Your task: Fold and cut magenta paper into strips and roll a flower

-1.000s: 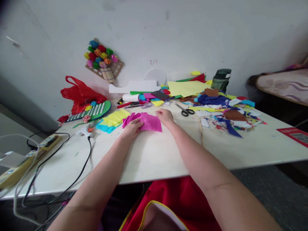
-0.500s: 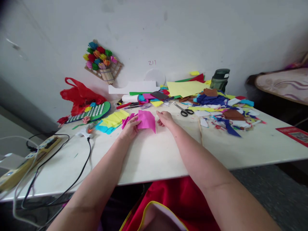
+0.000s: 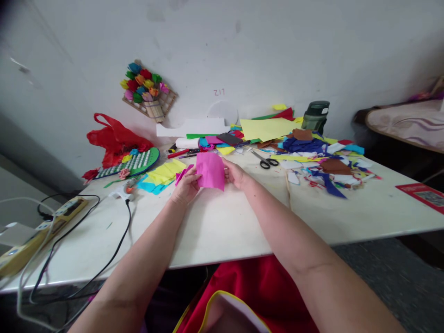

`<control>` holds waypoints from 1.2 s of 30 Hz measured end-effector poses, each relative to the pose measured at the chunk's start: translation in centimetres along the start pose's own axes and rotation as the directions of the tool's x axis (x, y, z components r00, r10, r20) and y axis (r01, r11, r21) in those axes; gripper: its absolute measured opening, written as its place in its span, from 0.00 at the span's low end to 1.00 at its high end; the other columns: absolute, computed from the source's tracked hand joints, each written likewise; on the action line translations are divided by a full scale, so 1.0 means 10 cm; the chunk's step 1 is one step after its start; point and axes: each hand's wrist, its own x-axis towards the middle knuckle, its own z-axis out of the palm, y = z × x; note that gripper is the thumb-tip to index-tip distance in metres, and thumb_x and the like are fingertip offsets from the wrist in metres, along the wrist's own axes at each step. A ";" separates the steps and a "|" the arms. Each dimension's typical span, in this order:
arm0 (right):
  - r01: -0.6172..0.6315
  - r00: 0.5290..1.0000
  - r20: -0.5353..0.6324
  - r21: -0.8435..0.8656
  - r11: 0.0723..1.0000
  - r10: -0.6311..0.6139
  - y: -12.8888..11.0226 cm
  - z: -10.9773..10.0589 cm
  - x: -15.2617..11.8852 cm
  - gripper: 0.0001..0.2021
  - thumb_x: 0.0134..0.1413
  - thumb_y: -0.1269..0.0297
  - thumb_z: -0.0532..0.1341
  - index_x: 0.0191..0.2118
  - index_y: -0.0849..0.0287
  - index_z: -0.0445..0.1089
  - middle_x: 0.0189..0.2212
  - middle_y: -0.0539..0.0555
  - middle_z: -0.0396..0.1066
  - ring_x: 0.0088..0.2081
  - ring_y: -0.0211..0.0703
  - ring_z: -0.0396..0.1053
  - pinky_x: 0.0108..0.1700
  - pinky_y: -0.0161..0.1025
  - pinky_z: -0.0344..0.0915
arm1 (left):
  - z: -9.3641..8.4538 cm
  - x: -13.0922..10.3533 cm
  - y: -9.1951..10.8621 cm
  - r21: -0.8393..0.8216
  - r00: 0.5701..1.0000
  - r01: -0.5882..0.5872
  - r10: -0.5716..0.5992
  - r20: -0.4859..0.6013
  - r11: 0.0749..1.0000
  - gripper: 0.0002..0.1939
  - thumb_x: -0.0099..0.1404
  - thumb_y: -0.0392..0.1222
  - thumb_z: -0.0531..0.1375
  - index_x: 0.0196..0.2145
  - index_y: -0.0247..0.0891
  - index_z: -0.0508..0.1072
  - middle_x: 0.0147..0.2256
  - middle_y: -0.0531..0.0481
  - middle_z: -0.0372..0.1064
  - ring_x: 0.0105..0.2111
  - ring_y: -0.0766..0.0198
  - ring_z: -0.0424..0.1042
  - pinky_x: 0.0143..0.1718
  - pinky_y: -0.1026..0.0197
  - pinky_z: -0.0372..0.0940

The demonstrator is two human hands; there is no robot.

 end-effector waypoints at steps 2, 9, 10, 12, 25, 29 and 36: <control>0.072 0.997 -0.007 0.055 0.996 -0.072 0.02 0.00 0.01 0.11 0.52 0.58 0.59 0.36 0.60 0.68 0.29 0.55 0.75 0.31 0.40 0.72 0.34 0.36 0.68 | -0.01 0.00 0.00 0.026 1.000 0.012 -0.012 0.006 1.000 0.21 0.46 0.29 0.61 0.41 0.36 0.72 0.34 0.52 0.74 0.31 0.68 0.73 0.34 0.68 0.66; 0.100 0.979 -0.189 0.108 0.989 -0.078 0.03 -0.05 0.04 0.06 0.40 0.73 0.64 0.29 0.60 0.68 0.23 0.50 0.73 0.26 0.40 0.71 0.34 0.39 0.69 | -0.04 0.00 -0.05 0.112 0.999 0.047 -0.048 0.006 0.993 0.12 0.50 0.40 0.64 0.34 0.35 0.73 0.30 0.48 0.73 0.29 0.64 0.73 0.27 0.66 0.66; 0.097 0.980 -0.186 0.107 0.989 -0.076 0.03 -0.04 0.04 0.06 0.39 0.74 0.64 0.28 0.60 0.68 0.22 0.50 0.73 0.25 0.40 0.71 0.33 0.39 0.69 | -0.04 0.00 -0.05 0.120 0.999 0.050 -0.050 -0.002 0.992 0.12 0.51 0.44 0.64 0.33 0.36 0.73 0.29 0.48 0.73 0.29 0.63 0.73 0.27 0.65 0.67; 0.107 0.980 -0.177 0.085 0.991 -0.091 0.05 -0.04 0.05 0.07 0.38 0.74 0.65 0.28 0.61 0.69 0.21 0.50 0.73 0.24 0.39 0.70 0.31 0.38 0.69 | -0.05 0.00 -0.07 0.149 0.999 0.042 -0.038 -0.029 0.988 0.14 0.51 0.47 0.65 0.32 0.36 0.74 0.28 0.48 0.73 0.28 0.63 0.73 0.26 0.64 0.67; 0.088 0.989 -0.111 -0.058 0.994 -0.094 0.08 -0.01 0.03 0.04 0.39 0.75 0.65 0.25 0.62 0.70 0.20 0.49 0.72 0.21 0.35 0.68 0.27 0.33 0.65 | -0.16 0.10 -0.13 0.185 0.991 -0.018 0.043 -0.129 0.983 0.15 0.46 0.44 0.68 0.31 0.34 0.73 0.25 0.49 0.72 0.24 0.63 0.72 0.24 0.64 0.65; 0.064 0.993 -0.096 -0.030 0.998 -0.066 0.07 -0.04 0.03 0.04 0.39 0.74 0.64 0.26 0.61 0.69 0.19 0.48 0.71 0.21 0.37 0.68 0.27 0.35 0.66 | -0.12 0.08 -0.07 0.116 0.986 0.044 -0.024 -0.167 0.992 0.22 0.50 0.59 0.62 0.30 0.35 0.73 0.22 0.49 0.70 0.24 0.64 0.71 0.24 0.64 0.64; -0.030 0.997 0.062 -0.121 0.992 0.038 0.05 -0.09 -0.01 0.09 0.34 0.71 0.68 0.27 0.62 0.70 0.21 0.50 0.72 0.22 0.38 0.68 0.28 0.35 0.66 | -0.19 0.08 0.02 0.033 0.992 0.113 -0.111 -0.053 0.993 0.31 0.51 0.69 0.54 0.29 0.34 0.74 0.28 0.42 0.74 0.31 0.56 0.74 0.32 0.57 0.68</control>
